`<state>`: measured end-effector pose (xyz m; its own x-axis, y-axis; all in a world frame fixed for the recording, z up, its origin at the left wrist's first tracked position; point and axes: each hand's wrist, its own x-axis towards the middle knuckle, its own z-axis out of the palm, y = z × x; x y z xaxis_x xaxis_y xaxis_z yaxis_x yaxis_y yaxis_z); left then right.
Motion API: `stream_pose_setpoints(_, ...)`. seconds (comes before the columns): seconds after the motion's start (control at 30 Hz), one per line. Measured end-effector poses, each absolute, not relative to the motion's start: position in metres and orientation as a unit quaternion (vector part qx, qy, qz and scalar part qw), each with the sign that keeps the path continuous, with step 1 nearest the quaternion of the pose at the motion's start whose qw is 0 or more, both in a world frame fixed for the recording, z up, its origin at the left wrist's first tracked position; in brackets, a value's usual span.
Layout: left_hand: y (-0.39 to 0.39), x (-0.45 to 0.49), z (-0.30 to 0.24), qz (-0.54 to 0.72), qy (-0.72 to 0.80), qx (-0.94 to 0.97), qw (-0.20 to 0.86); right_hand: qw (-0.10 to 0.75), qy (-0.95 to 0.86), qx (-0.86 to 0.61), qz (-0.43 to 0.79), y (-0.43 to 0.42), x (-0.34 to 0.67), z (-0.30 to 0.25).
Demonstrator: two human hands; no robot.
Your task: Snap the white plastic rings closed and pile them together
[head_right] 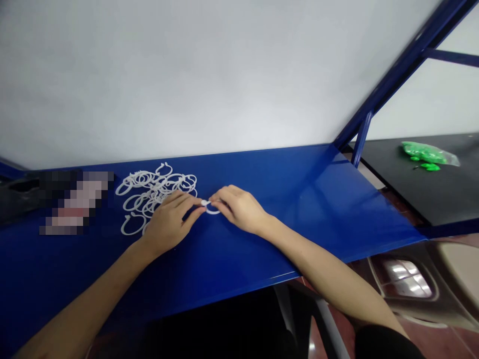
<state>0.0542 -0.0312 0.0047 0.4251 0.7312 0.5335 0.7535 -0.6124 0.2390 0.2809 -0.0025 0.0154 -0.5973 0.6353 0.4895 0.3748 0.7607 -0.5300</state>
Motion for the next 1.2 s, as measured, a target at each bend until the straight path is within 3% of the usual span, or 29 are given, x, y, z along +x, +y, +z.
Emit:
stream_pose_setpoints(0.23,-0.022,0.039,-0.003,-0.174,-0.541,-0.807,0.158,0.260,-0.797,-0.544,0.033,0.029,0.315,0.012)
stream_pose_setpoints(0.4,-0.021,0.040,-0.002,-0.205,-0.508,-0.818,0.176,0.267,-0.784,-0.558,-0.045,0.032,0.323,0.014)
stream_pose_setpoints(0.5,-0.025,0.045,0.006,-0.267,-0.445,-0.836,0.181,0.324,-0.815,-0.480,0.015,0.021,0.311,0.021)
stream_pose_setpoints(0.67,-0.035,0.057,0.012,-0.309,-0.358,-0.864,0.172,0.349,-0.821,-0.368,0.262,-0.003,0.284,0.020)
stream_pose_setpoints(0.77,-0.039,0.061,0.010,-0.327,-0.343,-0.867,0.153,0.355,-0.811,-0.353,0.302,-0.007,0.277,0.012)
stream_pose_setpoints(0.93,-0.039,0.061,0.009,-0.393,-0.428,-0.808,0.094,0.391,-0.809,-0.344,0.273,-0.007,0.279,0.010)
stream_pose_setpoints(1.2,-0.035,0.060,0.008,-0.383,-0.452,-0.796,-0.126,0.403,-0.845,-0.267,0.226,-0.009,0.279,0.012)
